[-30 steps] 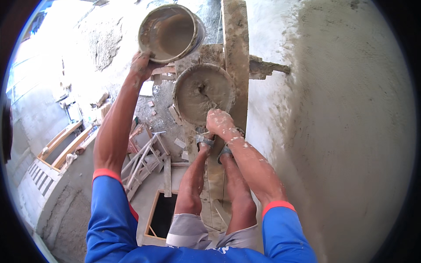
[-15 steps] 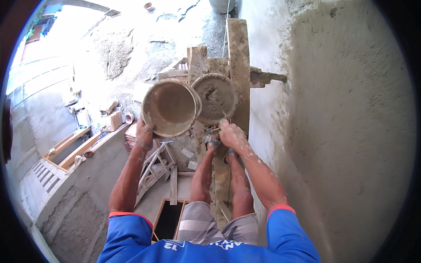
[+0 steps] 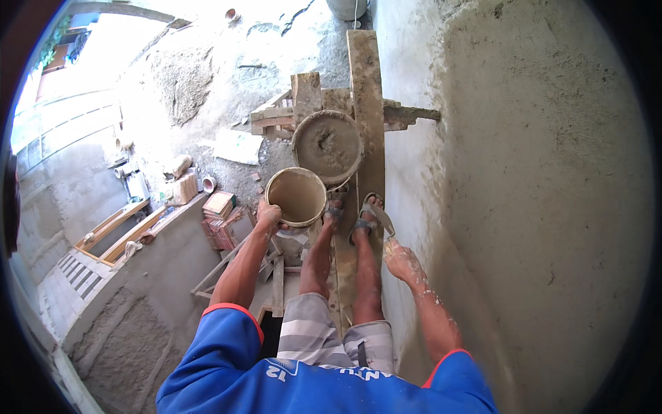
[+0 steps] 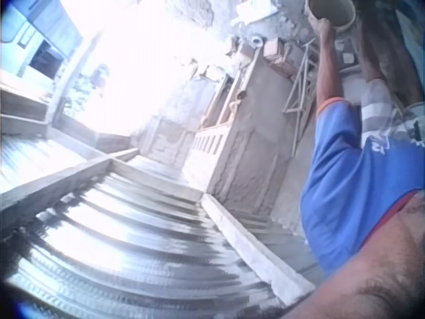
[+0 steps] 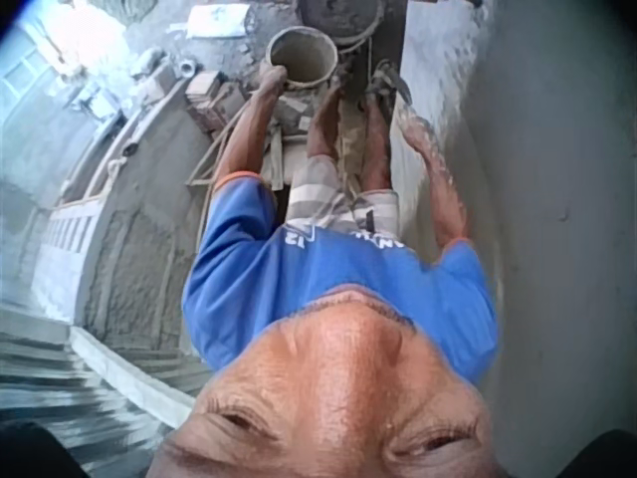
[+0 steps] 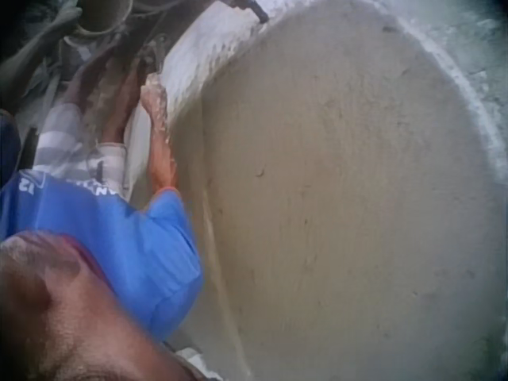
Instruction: The person uses a wooden board and a trowel to apply and smooth cement plaster onto a vertical wall, taking fresh cement from a bucket on a temporary wooden scaffold.
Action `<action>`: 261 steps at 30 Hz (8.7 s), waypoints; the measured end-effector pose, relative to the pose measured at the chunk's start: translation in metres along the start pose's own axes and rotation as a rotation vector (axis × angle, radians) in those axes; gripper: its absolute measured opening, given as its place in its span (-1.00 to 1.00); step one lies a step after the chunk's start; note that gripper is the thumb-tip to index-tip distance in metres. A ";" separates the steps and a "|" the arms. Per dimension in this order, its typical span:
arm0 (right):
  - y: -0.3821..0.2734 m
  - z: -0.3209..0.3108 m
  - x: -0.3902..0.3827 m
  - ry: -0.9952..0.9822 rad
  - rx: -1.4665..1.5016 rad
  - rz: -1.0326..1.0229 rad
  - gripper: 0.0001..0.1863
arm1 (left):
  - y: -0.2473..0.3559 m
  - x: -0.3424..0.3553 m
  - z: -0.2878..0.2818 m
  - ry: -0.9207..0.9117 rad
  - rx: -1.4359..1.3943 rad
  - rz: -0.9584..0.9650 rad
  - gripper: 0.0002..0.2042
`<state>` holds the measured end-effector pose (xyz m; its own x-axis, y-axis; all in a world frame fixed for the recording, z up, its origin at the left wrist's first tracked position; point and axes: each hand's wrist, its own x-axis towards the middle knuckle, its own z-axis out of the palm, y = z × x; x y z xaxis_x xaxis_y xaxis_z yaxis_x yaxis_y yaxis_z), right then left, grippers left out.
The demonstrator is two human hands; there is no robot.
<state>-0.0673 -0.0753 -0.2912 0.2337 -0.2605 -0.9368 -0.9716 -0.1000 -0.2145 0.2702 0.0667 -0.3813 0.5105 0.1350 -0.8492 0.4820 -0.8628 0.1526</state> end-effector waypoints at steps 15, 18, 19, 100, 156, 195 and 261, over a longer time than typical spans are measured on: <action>0.041 0.029 -0.019 -0.042 0.130 0.107 -0.46 | 0.019 0.054 0.033 -0.001 0.177 -0.149 -0.58; 0.040 0.027 -0.022 -0.035 0.159 0.097 -0.45 | 0.021 0.058 0.038 0.032 0.148 -0.104 -0.71; 0.039 0.026 -0.023 -0.024 0.171 0.080 -0.45 | 0.021 0.058 0.038 0.049 0.140 -0.075 -0.77; -0.140 0.007 0.274 -0.022 -0.035 -0.413 -0.69 | 0.214 0.182 0.069 -0.143 -0.773 0.301 -0.64; -0.105 -0.034 0.336 0.058 -0.433 -0.541 -0.70 | -0.032 0.056 0.181 -0.514 -1.215 -0.211 -0.85; -0.187 -0.026 0.315 0.093 -1.129 -0.574 -0.80 | -0.021 0.042 0.157 -0.426 -0.965 -0.204 -0.84; -0.214 -0.015 0.319 0.068 -1.511 -0.271 -0.76 | -0.019 0.035 0.167 -0.401 -1.232 -0.202 -0.84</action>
<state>0.2155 -0.1520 -0.5403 0.4339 -0.1124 -0.8939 0.0333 -0.9895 0.1406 0.1603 0.0061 -0.4986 0.2104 -0.1293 -0.9690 0.9639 0.1929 0.1836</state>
